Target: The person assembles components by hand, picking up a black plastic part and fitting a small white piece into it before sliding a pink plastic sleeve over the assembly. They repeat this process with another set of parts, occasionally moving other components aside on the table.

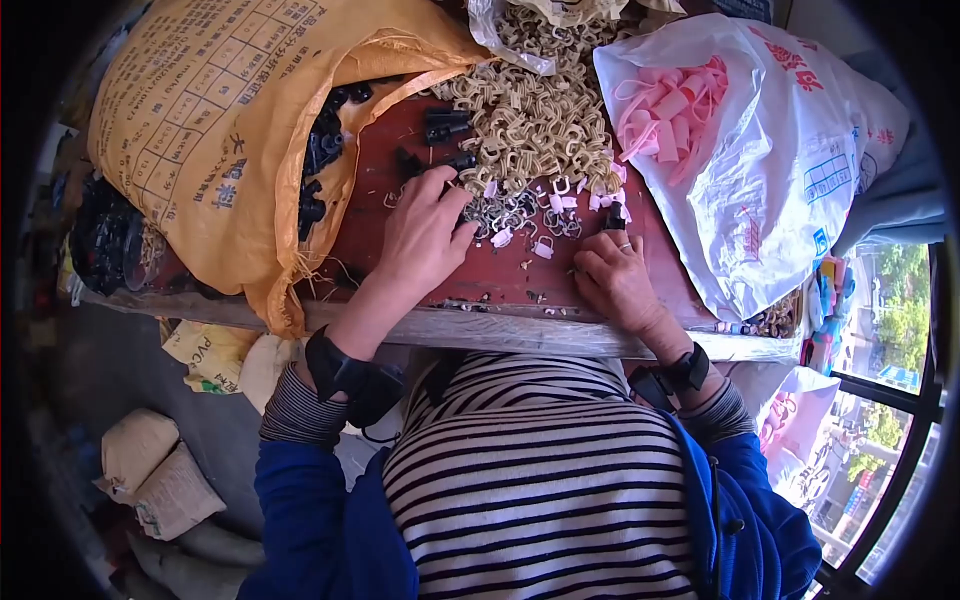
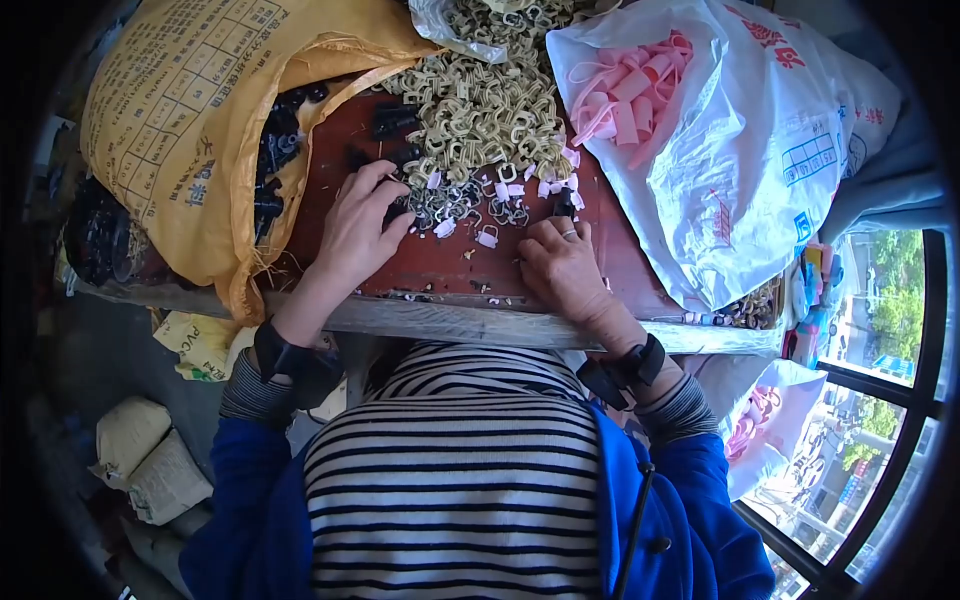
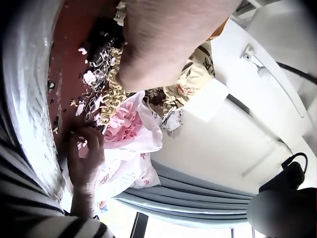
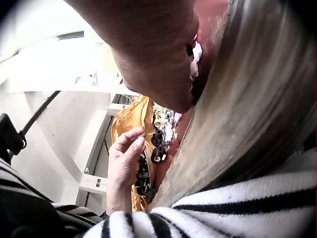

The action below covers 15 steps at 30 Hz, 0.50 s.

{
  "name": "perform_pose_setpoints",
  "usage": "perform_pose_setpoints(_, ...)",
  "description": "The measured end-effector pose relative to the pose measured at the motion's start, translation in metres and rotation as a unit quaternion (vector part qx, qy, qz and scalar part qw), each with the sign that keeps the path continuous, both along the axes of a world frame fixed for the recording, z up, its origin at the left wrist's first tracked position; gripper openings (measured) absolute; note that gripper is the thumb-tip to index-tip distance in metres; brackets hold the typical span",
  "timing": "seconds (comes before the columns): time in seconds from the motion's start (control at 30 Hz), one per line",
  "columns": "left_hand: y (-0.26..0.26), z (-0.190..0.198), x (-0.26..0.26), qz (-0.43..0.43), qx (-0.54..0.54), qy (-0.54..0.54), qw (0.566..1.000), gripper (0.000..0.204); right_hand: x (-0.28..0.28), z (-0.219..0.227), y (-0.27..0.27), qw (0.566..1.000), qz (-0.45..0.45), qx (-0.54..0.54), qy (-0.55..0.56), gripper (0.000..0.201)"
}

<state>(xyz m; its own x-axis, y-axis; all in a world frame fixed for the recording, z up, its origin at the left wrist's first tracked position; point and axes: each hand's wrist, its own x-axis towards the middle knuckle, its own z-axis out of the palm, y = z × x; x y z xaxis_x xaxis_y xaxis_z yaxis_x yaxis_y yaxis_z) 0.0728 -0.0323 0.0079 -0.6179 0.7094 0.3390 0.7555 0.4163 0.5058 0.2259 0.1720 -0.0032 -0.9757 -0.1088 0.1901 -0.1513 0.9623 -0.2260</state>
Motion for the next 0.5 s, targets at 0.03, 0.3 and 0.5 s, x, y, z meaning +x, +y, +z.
perform_pose_setpoints(0.03, 0.002, 0.002, 0.005, -0.007, 0.017, 0.014, 1.0, 0.019, -0.001, 0.0, -0.001, 1.0, 0.002, 0.0, -0.001, 0.016)
perform_pose_setpoints(0.3, 0.017, -0.007, 0.037, -0.139, 0.067, -0.141, 0.978, 0.02, -0.006, -0.002, -0.005, 0.999, 0.026, 0.011, -0.031, 0.018)
perform_pose_setpoints(0.5, 0.026, -0.014, 0.046, -0.154, 0.076, -0.177, 0.969, 0.019, -0.016, 0.011, -0.005, 0.992, 0.019, -0.107, -0.06, 0.014)
